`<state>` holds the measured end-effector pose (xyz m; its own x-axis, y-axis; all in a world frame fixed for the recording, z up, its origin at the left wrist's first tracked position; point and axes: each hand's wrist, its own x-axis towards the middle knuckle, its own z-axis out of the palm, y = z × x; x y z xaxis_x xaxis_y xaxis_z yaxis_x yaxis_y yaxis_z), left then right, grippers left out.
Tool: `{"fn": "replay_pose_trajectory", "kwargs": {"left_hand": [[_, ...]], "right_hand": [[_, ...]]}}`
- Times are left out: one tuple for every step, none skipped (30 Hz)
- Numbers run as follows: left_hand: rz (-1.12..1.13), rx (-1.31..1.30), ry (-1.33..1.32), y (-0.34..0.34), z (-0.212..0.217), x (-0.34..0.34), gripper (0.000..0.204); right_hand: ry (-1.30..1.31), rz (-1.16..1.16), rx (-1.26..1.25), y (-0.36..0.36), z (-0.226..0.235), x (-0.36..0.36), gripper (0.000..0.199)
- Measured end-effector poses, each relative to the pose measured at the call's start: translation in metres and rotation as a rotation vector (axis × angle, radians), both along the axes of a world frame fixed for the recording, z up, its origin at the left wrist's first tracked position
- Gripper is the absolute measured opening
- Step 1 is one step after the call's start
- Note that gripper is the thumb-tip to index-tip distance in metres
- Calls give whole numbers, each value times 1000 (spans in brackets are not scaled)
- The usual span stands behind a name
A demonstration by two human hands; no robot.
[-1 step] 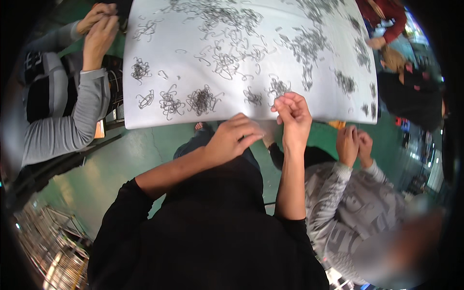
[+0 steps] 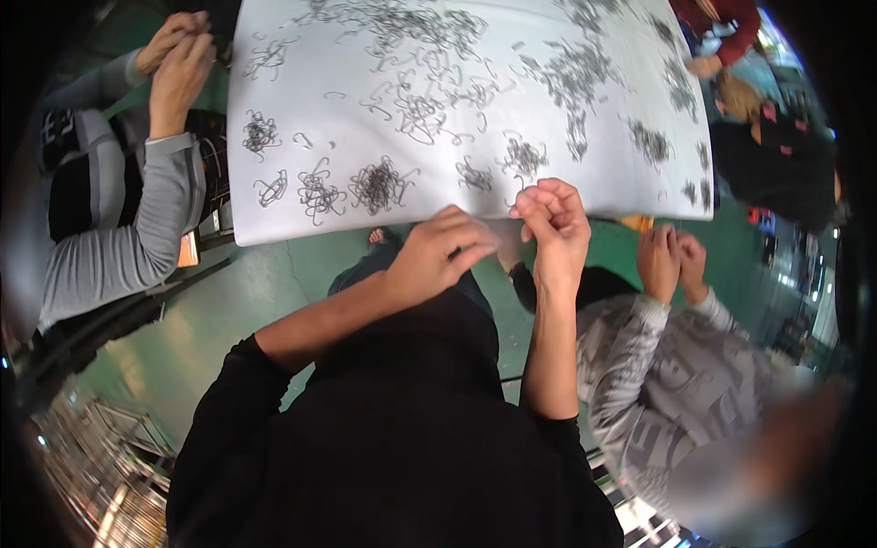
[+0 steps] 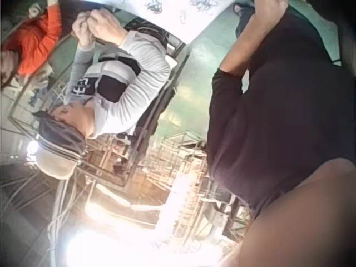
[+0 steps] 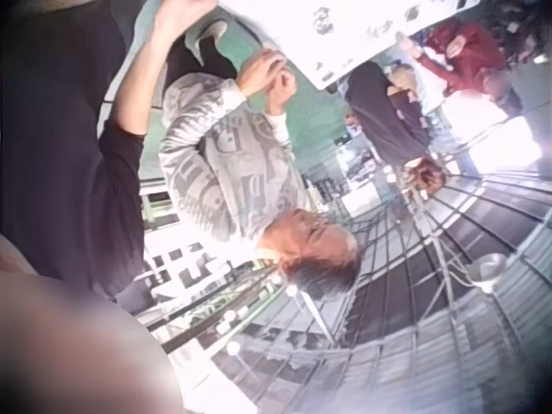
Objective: The person repeatedly picks up small metal paperclips from a large white board and links them together by hand to form a chain. The person occasionally lifts the growing chain and places it on a nearby metal frame. Other people are also working on the same board, performing similar actions.
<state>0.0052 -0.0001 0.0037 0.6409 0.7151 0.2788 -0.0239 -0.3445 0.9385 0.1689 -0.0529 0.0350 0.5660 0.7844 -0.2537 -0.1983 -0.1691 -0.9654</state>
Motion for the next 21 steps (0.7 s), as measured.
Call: {"fn": "replay_pose_trajectory", "kwargs": {"left_hand": [[3,-8,0,-1,1,0,11],[0,-6,-2,-1,2,1,12],[-8,-13,3,-1,4,1,13],[-13,-11,6,2,4,3,13],[-16,-26,14,3,6,3,14],[-38,-6,6,4,7,4,16],[-46,-2,-3,4,8,6,16],[-53,2,-12,3,9,7,17],[-56,5,-21,3,9,9,18],[-66,8,-20,2,10,10,18],[-73,10,-19,2,10,11,19],[-81,7,-19,2,9,12,19],[-89,33,-16,3,9,13,19],[-97,55,-13,3,9,15,18],[-104,76,-11,3,8,18,18],[-119,84,-16,2,7,19,21],[-132,92,-22,1,7,21,24],[-143,100,-25,2,5,24,26],[-141,110,-62,6,2,27,28],[-140,117,-97,10,-2,30,29],[-137,126,-132,15,-6,34,30]], "right_hand": [[39,9,55,-14,10,-8,27],[68,-41,21,-25,18,-16,27],[97,-61,35,-35,23,-24,27],[129,-79,53,-38,23,-28,27],[140,-95,60,-44,24,-33,26],[155,-114,60,-48,24,-36,26],[175,-142,43,-51,23,-38,25],[191,-157,41,-53,22,-40,24],[185,-167,75,-53,20,-40,24],[184,-186,89,-53,18,-40,24],[183,-219,75,-53,17,-41,23],[169,-221,113,-52,15,-41,22],[156,-237,120,-52,14,-41,21],[146,-261,115,-51,12,-41,19],[94,-268,158,-51,10,-41,19],[46,-282,188,-50,9,-43,19],[-5,-283,225,-50,7,-44,18],[-117,-298,238,-50,4,-45,19],[-232,-301,260,-50,1,-47,19],[-346,-304,284,-51,-1,-48,19],[-443,-264,284,-54,-2,-47,20]]}}
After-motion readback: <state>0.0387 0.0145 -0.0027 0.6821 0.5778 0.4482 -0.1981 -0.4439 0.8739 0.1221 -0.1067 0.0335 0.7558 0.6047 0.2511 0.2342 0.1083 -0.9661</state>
